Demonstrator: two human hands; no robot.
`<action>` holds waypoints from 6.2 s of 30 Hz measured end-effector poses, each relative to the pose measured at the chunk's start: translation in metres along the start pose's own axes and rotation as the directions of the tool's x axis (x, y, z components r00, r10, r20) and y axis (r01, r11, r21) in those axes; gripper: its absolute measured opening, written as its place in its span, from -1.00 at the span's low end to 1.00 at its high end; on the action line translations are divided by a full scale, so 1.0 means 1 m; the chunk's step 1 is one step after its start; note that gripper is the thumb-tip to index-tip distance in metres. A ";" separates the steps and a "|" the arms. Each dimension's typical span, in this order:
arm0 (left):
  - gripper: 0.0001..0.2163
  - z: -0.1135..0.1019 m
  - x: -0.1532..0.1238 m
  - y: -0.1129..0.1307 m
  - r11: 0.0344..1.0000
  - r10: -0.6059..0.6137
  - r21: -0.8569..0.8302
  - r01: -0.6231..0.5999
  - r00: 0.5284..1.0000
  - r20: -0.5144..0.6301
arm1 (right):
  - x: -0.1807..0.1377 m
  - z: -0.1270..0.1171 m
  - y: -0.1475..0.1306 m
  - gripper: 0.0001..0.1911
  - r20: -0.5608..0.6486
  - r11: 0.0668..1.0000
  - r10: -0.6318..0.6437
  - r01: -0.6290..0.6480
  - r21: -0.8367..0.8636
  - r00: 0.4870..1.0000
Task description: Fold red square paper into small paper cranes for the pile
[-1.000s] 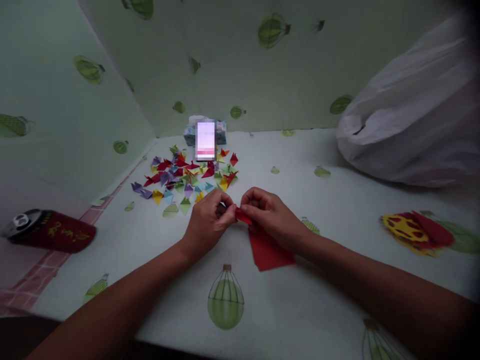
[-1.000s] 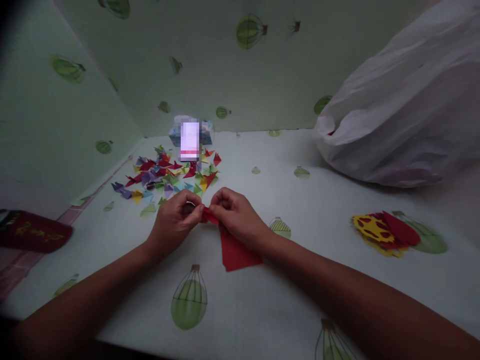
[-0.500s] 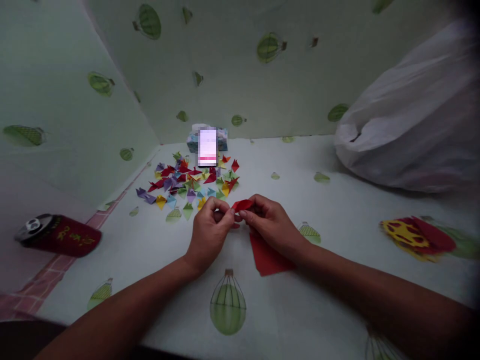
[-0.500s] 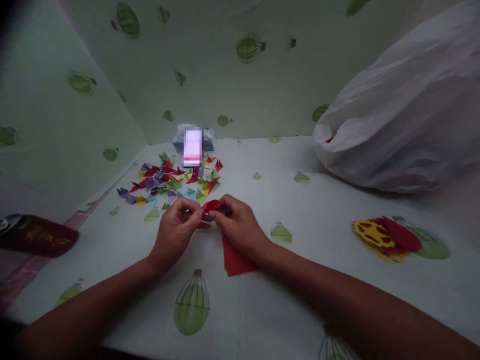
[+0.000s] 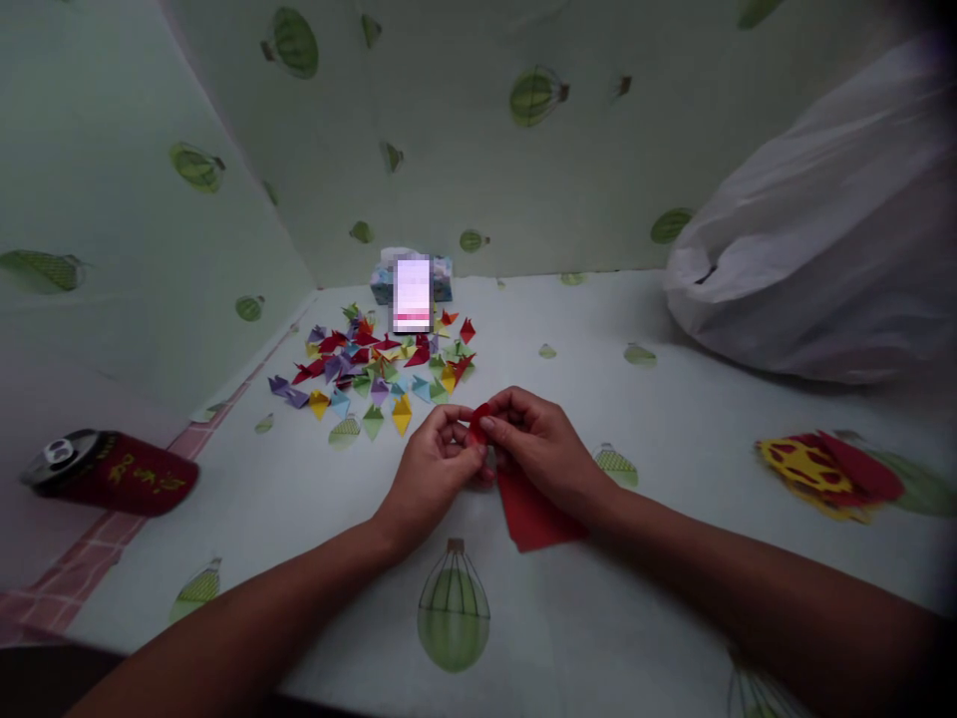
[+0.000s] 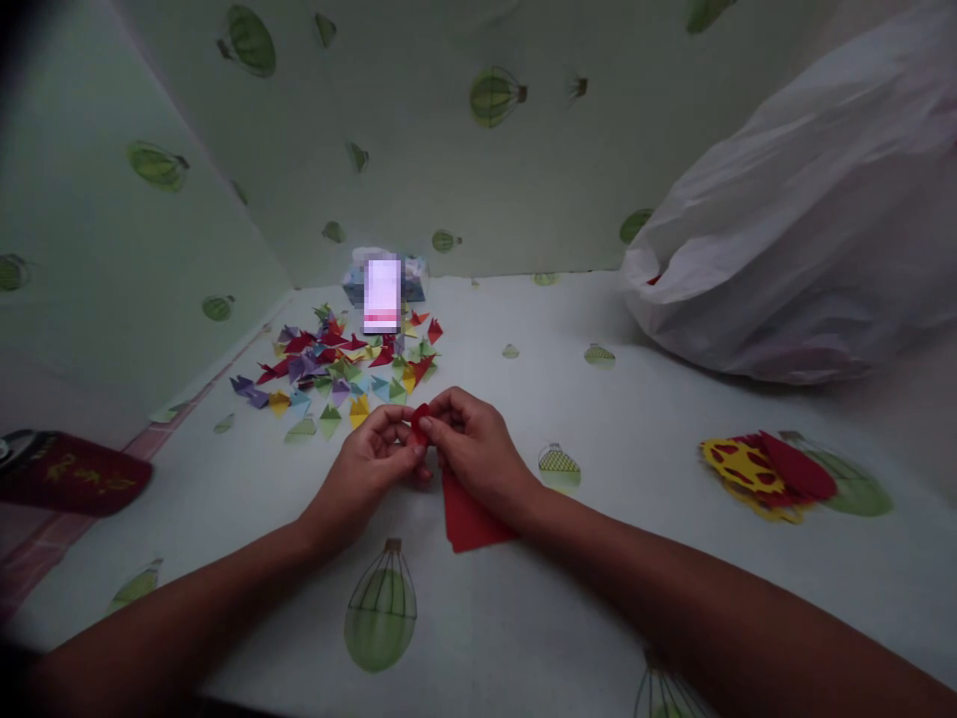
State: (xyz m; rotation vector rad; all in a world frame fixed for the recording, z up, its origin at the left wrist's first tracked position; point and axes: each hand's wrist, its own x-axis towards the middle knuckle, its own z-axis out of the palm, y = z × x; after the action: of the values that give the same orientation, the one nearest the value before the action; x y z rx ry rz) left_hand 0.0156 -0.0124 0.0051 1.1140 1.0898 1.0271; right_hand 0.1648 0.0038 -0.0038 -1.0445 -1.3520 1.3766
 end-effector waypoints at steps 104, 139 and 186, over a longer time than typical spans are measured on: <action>-0.84 -0.010 0.009 -0.010 0.995 0.087 0.039 -0.092 0.990 0.112 | -0.004 0.002 0.001 -0.92 0.010 0.989 -0.041 0.042 -0.143 0.999; -0.85 -0.010 0.007 -0.005 0.968 0.220 0.132 -0.215 0.975 -0.022 | 0.002 0.000 0.007 -0.76 0.159 0.917 0.139 -0.188 0.351 0.977; -0.92 -0.014 0.007 -0.002 0.918 0.282 0.294 -0.268 0.959 -0.008 | -0.004 0.001 -0.008 -0.82 0.058 0.991 -0.036 0.043 -0.124 0.998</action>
State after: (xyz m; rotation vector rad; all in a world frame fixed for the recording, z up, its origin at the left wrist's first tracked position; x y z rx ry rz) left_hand 0.0035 -0.0042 0.0006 1.5200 1.1721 1.1425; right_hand 0.1647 -0.0006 0.0042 -1.0628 -1.5079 1.3142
